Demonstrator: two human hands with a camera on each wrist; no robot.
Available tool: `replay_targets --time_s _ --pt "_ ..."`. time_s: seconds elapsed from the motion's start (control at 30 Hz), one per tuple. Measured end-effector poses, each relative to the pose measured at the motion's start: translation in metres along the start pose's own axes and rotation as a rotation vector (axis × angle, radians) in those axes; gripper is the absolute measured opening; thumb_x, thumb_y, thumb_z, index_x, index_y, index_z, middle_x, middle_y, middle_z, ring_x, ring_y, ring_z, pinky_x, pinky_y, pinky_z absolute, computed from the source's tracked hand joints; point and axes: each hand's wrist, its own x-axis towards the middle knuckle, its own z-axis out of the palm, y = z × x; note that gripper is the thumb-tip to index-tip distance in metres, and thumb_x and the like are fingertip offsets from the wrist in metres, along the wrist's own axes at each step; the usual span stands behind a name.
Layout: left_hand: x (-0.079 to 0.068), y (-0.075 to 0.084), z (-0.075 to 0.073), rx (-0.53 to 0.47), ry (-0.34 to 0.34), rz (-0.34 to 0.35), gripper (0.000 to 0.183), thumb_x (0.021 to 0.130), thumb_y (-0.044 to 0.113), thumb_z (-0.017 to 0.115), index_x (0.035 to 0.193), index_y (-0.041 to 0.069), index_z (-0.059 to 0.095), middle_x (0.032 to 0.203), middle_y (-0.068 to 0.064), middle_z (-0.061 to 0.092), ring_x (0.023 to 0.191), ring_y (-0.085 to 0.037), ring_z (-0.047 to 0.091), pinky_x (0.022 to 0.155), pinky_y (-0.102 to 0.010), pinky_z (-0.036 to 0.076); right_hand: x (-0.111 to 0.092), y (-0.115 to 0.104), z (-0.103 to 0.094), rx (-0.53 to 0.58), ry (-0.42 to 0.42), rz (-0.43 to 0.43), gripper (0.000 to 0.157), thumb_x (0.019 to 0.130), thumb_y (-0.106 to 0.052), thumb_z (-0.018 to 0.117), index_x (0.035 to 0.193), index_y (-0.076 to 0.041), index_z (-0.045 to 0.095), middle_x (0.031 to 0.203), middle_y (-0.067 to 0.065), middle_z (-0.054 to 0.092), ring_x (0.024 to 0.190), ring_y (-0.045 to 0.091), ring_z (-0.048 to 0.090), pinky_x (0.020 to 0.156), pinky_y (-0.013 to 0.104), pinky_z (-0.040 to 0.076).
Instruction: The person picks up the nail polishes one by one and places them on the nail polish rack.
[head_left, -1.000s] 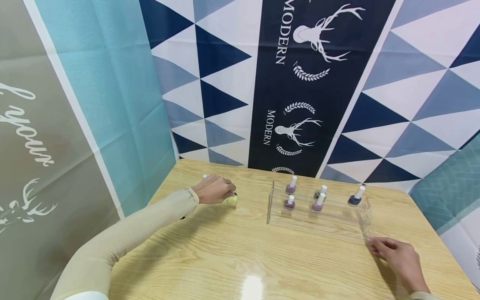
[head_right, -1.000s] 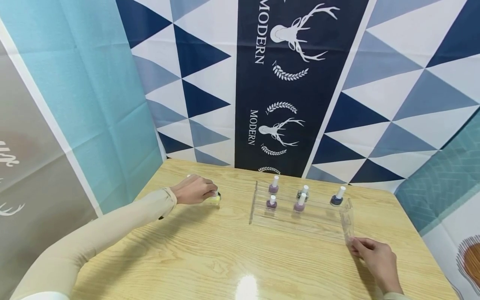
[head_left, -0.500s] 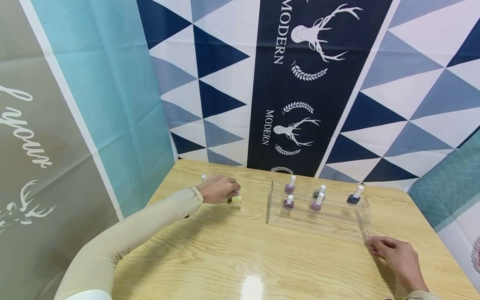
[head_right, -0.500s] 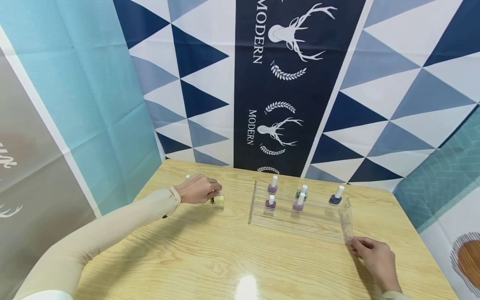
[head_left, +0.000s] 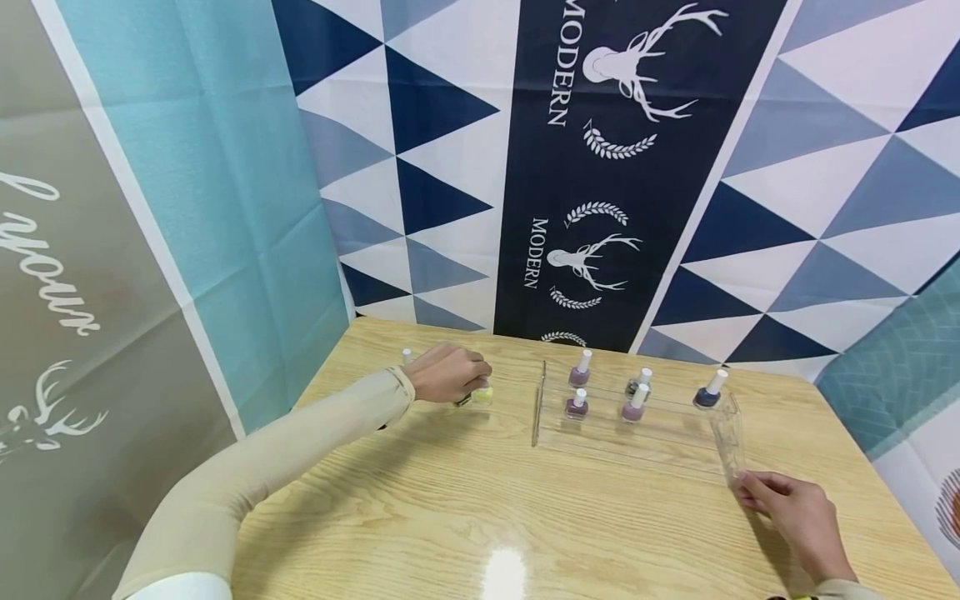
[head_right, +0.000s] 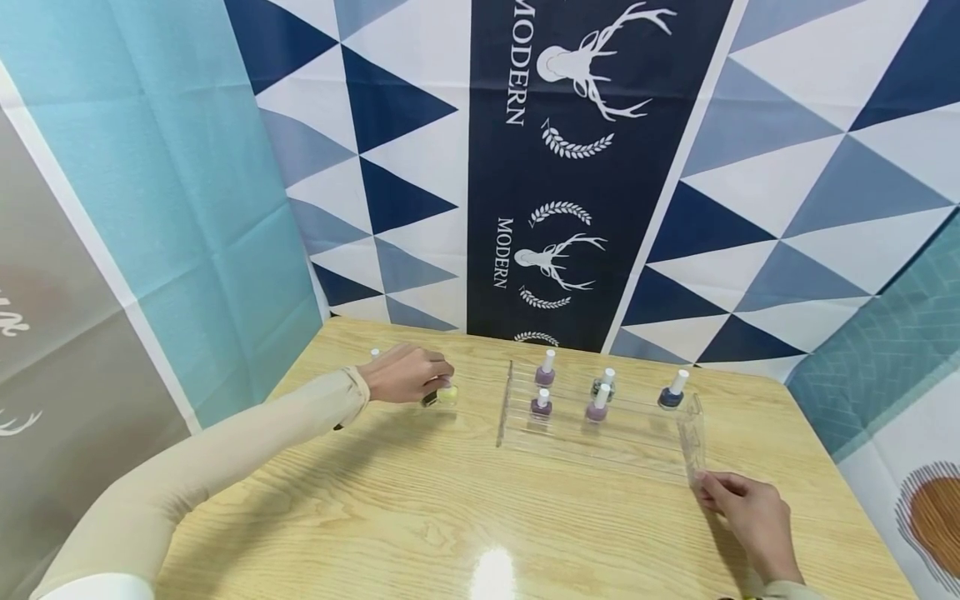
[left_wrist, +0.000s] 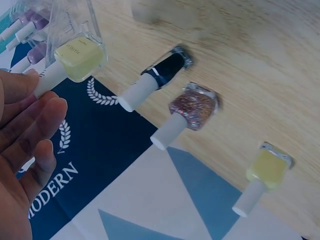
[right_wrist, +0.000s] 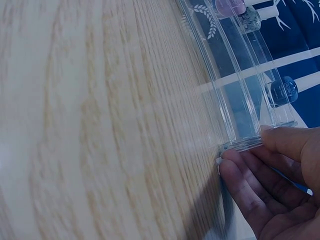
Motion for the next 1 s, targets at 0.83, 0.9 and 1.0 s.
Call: replay_targets --time_s 0.83,0.9,1.0 --pt "0.034 0.015 -0.013 0.029 -0.016 0.093 0.017 0.105 0.021 0.062 0.091 0.015 0.070 0.082 0.003 0.069 0.056 -0.007 0.051 0.054 -0.022 0.041 0.004 0.003 0.001 0.012 -0.005 0.014 0.064 0.099 -0.053 0.064 0.123 0.006 0.070 0.096 0.006 0.078 0.073 0.000 0.070 0.060 0.012 0.045" --pt "0.036 0.016 -0.012 0.028 -0.019 0.095 0.016 0.104 0.021 0.063 0.092 0.015 0.071 0.084 0.003 0.070 0.056 -0.007 0.051 0.055 -0.021 0.041 0.004 0.003 0.001 0.016 -0.007 0.014 0.065 0.098 -0.053 0.064 0.123 0.006 0.070 0.096 0.006 0.078 0.074 0.000 0.070 0.060 0.012 0.044" --pt "0.038 0.017 -0.011 0.041 -0.030 0.098 0.016 0.105 0.021 0.062 0.094 0.015 0.071 0.086 0.003 0.071 0.057 -0.006 0.052 0.056 -0.020 0.043 0.004 0.004 0.001 0.008 -0.005 0.009 0.065 0.098 -0.054 0.064 0.123 0.005 0.071 0.097 0.006 0.078 0.074 -0.001 0.070 0.061 0.011 0.044"
